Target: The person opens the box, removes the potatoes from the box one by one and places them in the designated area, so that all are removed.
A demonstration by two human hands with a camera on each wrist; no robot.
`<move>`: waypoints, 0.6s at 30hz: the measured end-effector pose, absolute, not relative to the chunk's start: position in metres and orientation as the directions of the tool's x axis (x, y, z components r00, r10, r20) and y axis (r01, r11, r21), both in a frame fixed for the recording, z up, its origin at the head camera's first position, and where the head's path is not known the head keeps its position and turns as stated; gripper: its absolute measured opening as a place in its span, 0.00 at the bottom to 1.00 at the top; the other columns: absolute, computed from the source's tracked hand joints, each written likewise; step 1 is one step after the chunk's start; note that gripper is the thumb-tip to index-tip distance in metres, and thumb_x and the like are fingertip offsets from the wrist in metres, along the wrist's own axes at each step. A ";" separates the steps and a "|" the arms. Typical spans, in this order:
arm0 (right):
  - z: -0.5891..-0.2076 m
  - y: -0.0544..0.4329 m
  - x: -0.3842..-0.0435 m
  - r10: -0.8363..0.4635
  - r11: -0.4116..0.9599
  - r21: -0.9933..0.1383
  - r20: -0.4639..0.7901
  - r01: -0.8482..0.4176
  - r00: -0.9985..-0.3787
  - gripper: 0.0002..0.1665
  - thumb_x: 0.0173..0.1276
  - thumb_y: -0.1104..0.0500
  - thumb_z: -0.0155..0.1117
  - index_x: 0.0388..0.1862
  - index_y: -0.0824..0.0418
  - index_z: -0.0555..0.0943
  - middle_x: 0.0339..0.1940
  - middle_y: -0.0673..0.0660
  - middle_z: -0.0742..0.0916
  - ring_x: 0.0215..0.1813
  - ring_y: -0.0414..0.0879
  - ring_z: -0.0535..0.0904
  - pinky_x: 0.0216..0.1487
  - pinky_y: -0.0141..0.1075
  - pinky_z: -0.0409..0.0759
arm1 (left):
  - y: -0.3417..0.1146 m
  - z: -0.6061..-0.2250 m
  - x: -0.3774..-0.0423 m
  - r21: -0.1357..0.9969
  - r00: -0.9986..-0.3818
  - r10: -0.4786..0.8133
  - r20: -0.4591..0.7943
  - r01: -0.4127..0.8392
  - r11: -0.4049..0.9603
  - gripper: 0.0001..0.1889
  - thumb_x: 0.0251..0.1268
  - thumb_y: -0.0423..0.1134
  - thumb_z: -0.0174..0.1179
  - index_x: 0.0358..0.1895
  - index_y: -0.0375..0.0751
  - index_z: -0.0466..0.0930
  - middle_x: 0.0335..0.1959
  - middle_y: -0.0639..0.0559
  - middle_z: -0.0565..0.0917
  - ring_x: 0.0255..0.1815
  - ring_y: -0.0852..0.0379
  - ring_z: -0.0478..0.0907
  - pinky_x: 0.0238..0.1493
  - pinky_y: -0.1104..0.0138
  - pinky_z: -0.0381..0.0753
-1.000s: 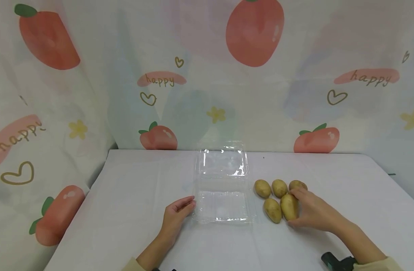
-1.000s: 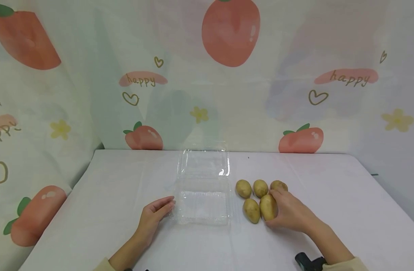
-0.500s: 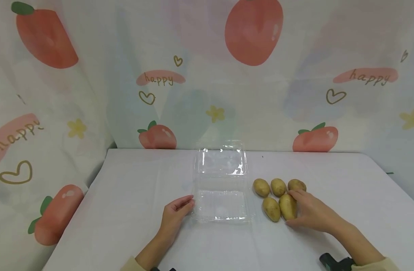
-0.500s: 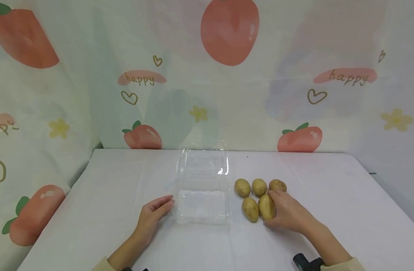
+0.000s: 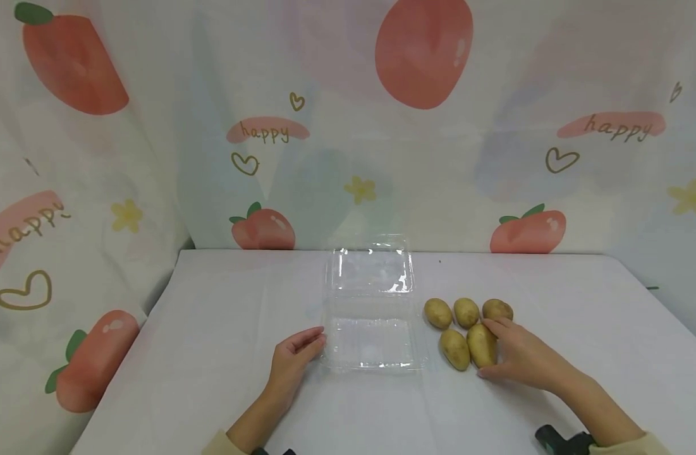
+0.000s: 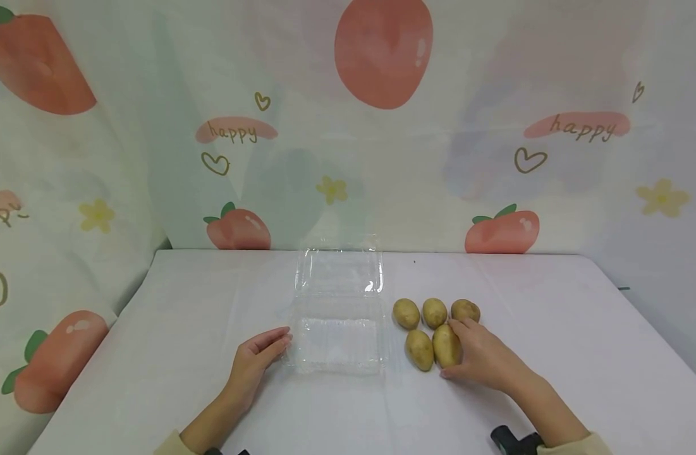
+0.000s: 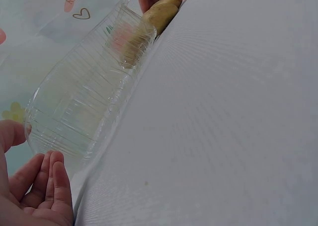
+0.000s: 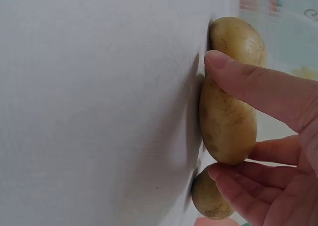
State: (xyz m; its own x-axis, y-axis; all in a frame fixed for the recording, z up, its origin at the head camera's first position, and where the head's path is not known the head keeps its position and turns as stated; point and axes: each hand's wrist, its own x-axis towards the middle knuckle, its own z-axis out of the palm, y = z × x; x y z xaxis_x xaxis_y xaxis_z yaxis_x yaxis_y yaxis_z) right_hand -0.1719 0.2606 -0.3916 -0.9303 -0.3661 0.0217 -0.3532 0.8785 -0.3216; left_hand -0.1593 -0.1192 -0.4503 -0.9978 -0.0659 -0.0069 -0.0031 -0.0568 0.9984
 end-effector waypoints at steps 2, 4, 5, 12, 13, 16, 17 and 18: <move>-0.391 0.260 -0.171 -0.361 0.879 -0.326 0.018 -0.347 -0.932 0.55 0.37 0.42 0.78 0.54 0.79 0.69 0.52 0.73 0.74 0.52 0.66 0.71 0.49 0.57 0.70 | -0.119 -0.450 -0.159 0.998 -0.998 -0.068 -0.009 -0.005 -0.063 0.20 0.56 0.39 0.64 0.49 0.28 0.77 0.41 0.44 0.81 0.39 0.57 0.77 0.41 0.72 0.76; -0.389 0.260 -0.170 -0.354 0.880 -0.331 0.020 -0.340 -0.935 0.55 0.36 0.41 0.78 0.54 0.78 0.69 0.52 0.73 0.75 0.52 0.65 0.72 0.49 0.57 0.71 | -0.119 -0.451 -0.159 0.998 -0.997 -0.070 -0.012 -0.007 -0.067 0.21 0.56 0.39 0.64 0.49 0.28 0.77 0.41 0.44 0.81 0.39 0.58 0.77 0.41 0.72 0.76; -0.387 0.261 -0.169 -0.350 0.880 -0.332 0.027 -0.339 -0.936 0.55 0.36 0.41 0.78 0.54 0.78 0.70 0.51 0.73 0.75 0.51 0.65 0.72 0.48 0.57 0.71 | -0.118 -0.451 -0.159 0.998 -0.997 -0.070 -0.013 -0.008 -0.067 0.21 0.56 0.39 0.64 0.50 0.28 0.77 0.41 0.44 0.81 0.39 0.58 0.77 0.41 0.72 0.76; -0.377 0.268 -0.161 -0.332 0.876 -0.332 0.110 -0.350 -0.937 0.51 0.38 0.39 0.76 0.52 0.75 0.73 0.44 0.67 0.80 0.46 0.61 0.76 0.45 0.54 0.74 | -0.118 -0.450 -0.159 0.998 -0.998 -0.067 -0.020 -0.016 -0.058 0.21 0.57 0.39 0.63 0.50 0.29 0.77 0.44 0.42 0.80 0.40 0.58 0.77 0.42 0.72 0.76; -0.377 0.269 -0.159 -0.330 0.876 -0.332 0.116 -0.350 -0.937 0.50 0.39 0.38 0.75 0.52 0.74 0.73 0.43 0.66 0.80 0.45 0.60 0.76 0.44 0.54 0.74 | -0.118 -0.450 -0.158 0.998 -0.997 -0.068 -0.023 -0.019 -0.059 0.21 0.57 0.39 0.63 0.50 0.29 0.77 0.43 0.43 0.80 0.40 0.58 0.77 0.42 0.72 0.76; -0.377 0.272 -0.155 -0.320 0.875 -0.337 0.136 -0.348 -0.937 0.49 0.43 0.36 0.72 0.52 0.73 0.73 0.43 0.66 0.80 0.45 0.60 0.76 0.44 0.55 0.74 | -0.119 -0.448 -0.158 0.998 -0.997 -0.073 -0.030 -0.026 -0.062 0.21 0.57 0.40 0.63 0.51 0.29 0.77 0.44 0.43 0.80 0.42 0.58 0.76 0.43 0.72 0.76; -0.378 0.273 -0.154 -0.313 0.877 -0.338 0.139 -0.342 -0.939 0.49 0.43 0.36 0.71 0.53 0.73 0.73 0.44 0.67 0.80 0.46 0.61 0.76 0.44 0.55 0.74 | -0.119 -0.448 -0.159 0.997 -0.997 -0.075 -0.032 -0.027 -0.065 0.21 0.57 0.41 0.63 0.51 0.29 0.77 0.44 0.43 0.80 0.42 0.57 0.76 0.43 0.72 0.75; -0.378 0.273 -0.153 -0.304 0.880 -0.338 0.137 -0.333 -0.943 0.49 0.44 0.35 0.70 0.53 0.73 0.73 0.45 0.68 0.80 0.47 0.62 0.75 0.45 0.56 0.73 | -0.119 -0.448 -0.159 0.997 -0.996 -0.078 -0.035 -0.029 -0.070 0.21 0.57 0.41 0.64 0.51 0.30 0.77 0.45 0.43 0.80 0.43 0.57 0.76 0.43 0.72 0.75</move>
